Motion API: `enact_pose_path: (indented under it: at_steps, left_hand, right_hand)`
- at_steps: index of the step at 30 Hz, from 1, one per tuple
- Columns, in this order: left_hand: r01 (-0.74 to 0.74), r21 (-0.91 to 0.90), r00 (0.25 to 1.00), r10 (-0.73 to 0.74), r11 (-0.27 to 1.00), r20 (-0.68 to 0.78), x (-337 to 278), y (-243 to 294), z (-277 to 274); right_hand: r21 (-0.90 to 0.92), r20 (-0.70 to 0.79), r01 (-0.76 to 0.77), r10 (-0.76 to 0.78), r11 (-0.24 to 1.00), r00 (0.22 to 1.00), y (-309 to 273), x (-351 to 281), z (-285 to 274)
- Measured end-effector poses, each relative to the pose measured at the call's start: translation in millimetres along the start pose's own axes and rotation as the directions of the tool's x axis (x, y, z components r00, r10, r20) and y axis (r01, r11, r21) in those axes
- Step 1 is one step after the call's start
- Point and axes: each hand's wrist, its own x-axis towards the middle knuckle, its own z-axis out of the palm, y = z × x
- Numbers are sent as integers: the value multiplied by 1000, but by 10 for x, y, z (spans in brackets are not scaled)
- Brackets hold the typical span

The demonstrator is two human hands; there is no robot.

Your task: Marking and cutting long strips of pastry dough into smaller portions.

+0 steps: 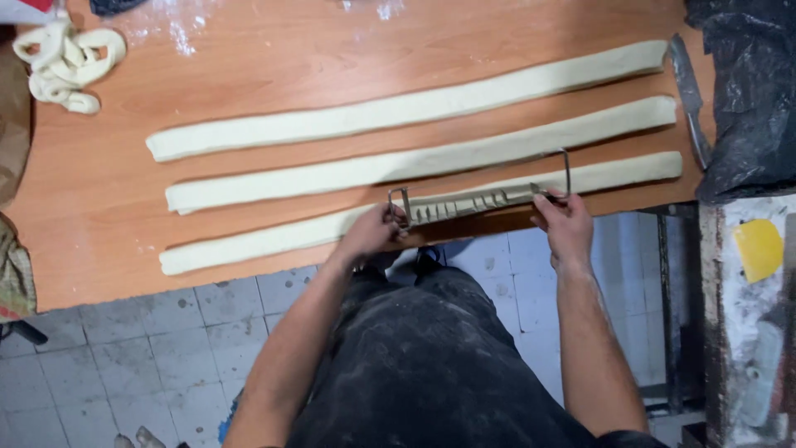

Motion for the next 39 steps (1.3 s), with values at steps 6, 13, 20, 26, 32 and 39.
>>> enact_pose_path:
  at_steps: [6, 13, 20, 26, 32, 39]
  left_hand:
    - [-26, -84, 1000, 26, 996, -2, -16, -69, -107]
    - [11, -1, 1000, -11, 1000, -24, -9, -73, -87]
    - [8, 26, 999, -7, 1000, -45, -76, 63, -31]
    - [1, 135, 995, 13, 991, -102, -99, 57, 15]
    - [17, 201, 992, 8, 979, -123, -142, 156, 46]
    - [0, 283, 988, 43, 959, -148, -116, 99, 49]
  right_hand:
    - [-57, 26, -22, 23, 998, 999, -56, -90, 68]
    - [-68, 19, -53, 54, 996, 998, 5, -156, 96]
    - [-129, 4, -91, 92, 987, 996, 41, -119, 76]
    - [-13, 21, -124, 124, 992, 992, 233, 38, 57]
    - [-37, 13, -141, 142, 989, 990, 325, 75, 23]
    - [7, 49, -132, 131, 991, 990, 408, 143, 19]
